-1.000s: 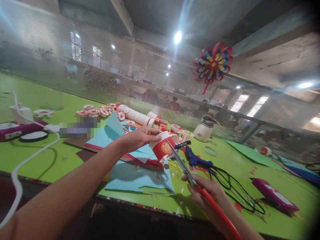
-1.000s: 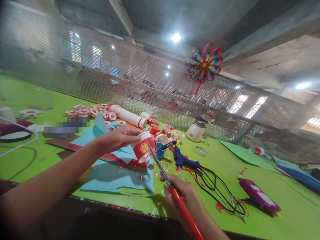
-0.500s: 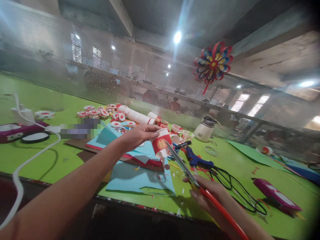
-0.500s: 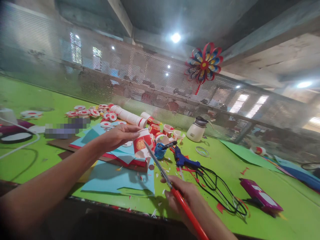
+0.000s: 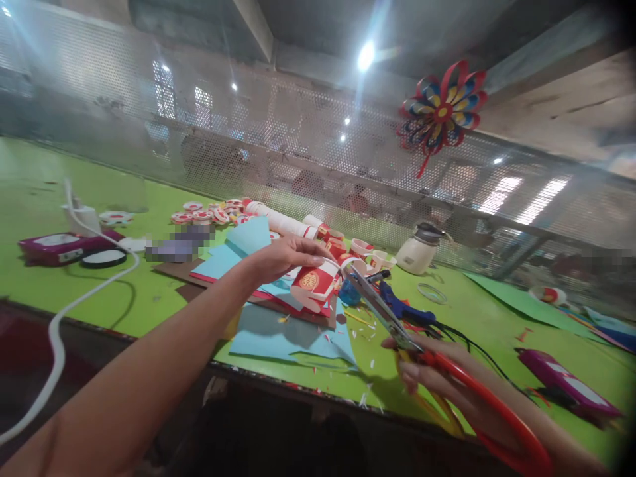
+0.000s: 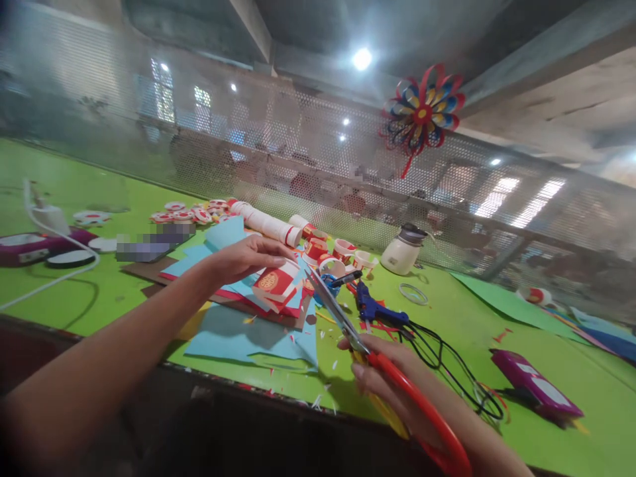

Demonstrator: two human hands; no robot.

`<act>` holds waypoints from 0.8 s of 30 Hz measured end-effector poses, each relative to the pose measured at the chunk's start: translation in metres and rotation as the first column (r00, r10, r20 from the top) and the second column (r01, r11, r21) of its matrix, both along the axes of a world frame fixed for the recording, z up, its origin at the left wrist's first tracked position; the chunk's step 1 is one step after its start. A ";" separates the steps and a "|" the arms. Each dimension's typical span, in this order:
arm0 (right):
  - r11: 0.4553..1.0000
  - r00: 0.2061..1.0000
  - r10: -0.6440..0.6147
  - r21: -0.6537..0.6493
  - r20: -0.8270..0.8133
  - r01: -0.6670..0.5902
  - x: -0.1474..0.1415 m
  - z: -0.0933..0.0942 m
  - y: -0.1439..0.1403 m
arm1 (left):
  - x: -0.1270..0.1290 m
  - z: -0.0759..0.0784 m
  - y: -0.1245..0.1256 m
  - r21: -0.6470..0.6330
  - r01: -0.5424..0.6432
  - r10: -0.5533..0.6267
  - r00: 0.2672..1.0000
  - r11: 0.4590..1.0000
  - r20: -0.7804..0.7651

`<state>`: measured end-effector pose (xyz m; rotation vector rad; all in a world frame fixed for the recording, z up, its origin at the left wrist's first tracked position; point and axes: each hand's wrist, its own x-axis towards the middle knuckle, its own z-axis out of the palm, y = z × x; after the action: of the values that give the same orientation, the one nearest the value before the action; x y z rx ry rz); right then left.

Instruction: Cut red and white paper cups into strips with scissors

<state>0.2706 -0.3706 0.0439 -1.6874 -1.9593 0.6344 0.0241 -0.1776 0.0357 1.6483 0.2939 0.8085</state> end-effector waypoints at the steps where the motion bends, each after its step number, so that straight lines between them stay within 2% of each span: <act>1: 1.000 1.000 0.000 0.002 -0.006 0.000 -0.002 0.000 0.003 | 0.001 0.000 -0.001 0.015 0.011 -0.011 1.000 1.000 -0.016; 5: 0.997 1.000 0.015 0.071 -0.003 -0.015 -0.011 0.004 0.017 | 0.002 0.001 -0.005 0.029 0.031 -0.030 0.999 0.999 -0.032; 9: 0.991 0.990 0.040 0.121 0.135 -0.056 -0.007 0.005 0.020 | -0.001 0.004 -0.007 -0.010 -0.003 0.004 0.999 1.000 0.048; 14: 0.990 0.969 0.092 0.086 0.228 -0.114 0.009 0.000 0.009 | -0.004 0.005 -0.004 -0.042 -0.001 0.006 0.993 0.999 0.117; 21: 0.970 0.957 0.231 0.040 0.174 -0.241 -0.001 -0.002 0.010 | 0.003 0.000 -0.007 -0.036 0.062 -0.059 0.995 0.997 0.078; 24: 0.969 0.954 0.239 0.016 0.179 -0.246 -0.003 -0.004 0.012 | 0.003 0.000 -0.007 -0.027 0.098 -0.096 0.993 0.995 0.064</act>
<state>0.2677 -0.3588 0.0402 -1.5376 -2.3136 0.5436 0.0275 -0.1843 0.0359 1.5933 0.1800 0.7766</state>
